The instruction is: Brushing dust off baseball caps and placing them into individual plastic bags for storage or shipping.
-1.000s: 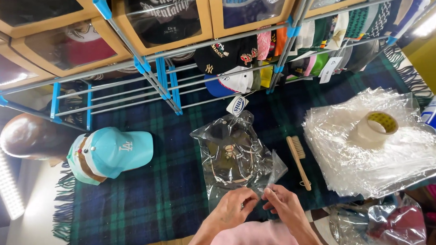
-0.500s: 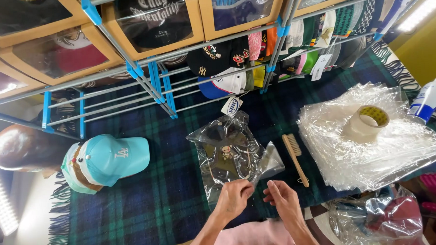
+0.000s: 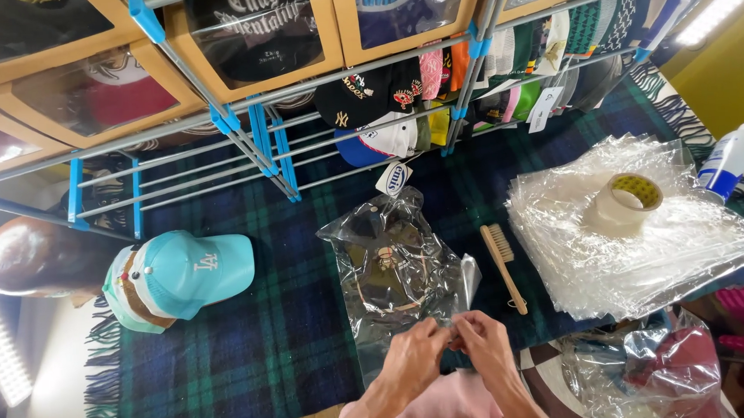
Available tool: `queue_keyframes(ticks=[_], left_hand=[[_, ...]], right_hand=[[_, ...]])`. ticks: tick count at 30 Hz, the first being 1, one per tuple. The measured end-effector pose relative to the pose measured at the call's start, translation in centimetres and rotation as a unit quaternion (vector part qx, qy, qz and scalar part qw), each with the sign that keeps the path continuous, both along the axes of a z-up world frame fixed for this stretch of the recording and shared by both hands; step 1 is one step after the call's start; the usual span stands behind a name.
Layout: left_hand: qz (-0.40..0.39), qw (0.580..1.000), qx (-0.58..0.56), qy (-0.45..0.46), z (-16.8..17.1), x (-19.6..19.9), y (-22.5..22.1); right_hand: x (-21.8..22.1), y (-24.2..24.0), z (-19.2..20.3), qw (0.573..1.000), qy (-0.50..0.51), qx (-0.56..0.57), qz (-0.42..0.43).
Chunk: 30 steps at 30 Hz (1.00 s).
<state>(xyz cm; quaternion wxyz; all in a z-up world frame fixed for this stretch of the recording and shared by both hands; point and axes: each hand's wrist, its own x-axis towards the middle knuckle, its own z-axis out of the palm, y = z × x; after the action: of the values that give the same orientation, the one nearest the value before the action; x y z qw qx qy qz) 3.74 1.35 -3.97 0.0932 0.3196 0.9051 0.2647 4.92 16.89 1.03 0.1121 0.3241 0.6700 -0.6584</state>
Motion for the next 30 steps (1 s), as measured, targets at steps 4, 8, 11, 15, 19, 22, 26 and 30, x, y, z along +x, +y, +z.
queue_keyframes(ticks=[4, 8, 11, 15, 19, 22, 26, 30], left_hand=[[-0.048, 0.998, 0.004, 0.033, 1.5, 1.6, -0.1], [-0.067, 0.992, 0.061, 0.087, 1.1, 2.8, -0.1], [-0.08, 0.996, 0.028, 0.002, 0.4, 2.9, 0.1], [-0.05, 0.997, 0.019, -0.054, 2.4, 2.6, 0.8], [-0.004, 0.996, 0.037, -0.079, 1.8, 2.2, 1.0], [0.012, 0.999, 0.037, -0.015, 1.0, 1.1, 0.8], [0.017, 0.992, 0.057, 0.115, 0.6, -0.8, 0.3], [-0.002, 0.983, 0.103, 0.151, 2.4, -1.2, 0.4]], right_hand=[[1.7, 0.8, 1.0, 0.993, -0.051, -0.056, -0.086], [2.8, 0.8, 4.3, 0.979, -0.108, -0.092, -0.146], [3.5, 1.1, 2.9, 0.99, -0.104, -0.042, -0.091], [4.2, 1.7, -0.5, 0.988, -0.068, -0.072, -0.116], [5.3, 2.0, -2.2, 0.991, -0.044, -0.044, -0.119], [6.2, 2.7, -2.1, 0.994, -0.058, -0.007, -0.089], [8.0, 4.8, -5.3, 0.938, -0.212, 0.212, 0.174], [9.3, 2.3, 0.5, 0.926, -0.033, 0.364, 0.095]])
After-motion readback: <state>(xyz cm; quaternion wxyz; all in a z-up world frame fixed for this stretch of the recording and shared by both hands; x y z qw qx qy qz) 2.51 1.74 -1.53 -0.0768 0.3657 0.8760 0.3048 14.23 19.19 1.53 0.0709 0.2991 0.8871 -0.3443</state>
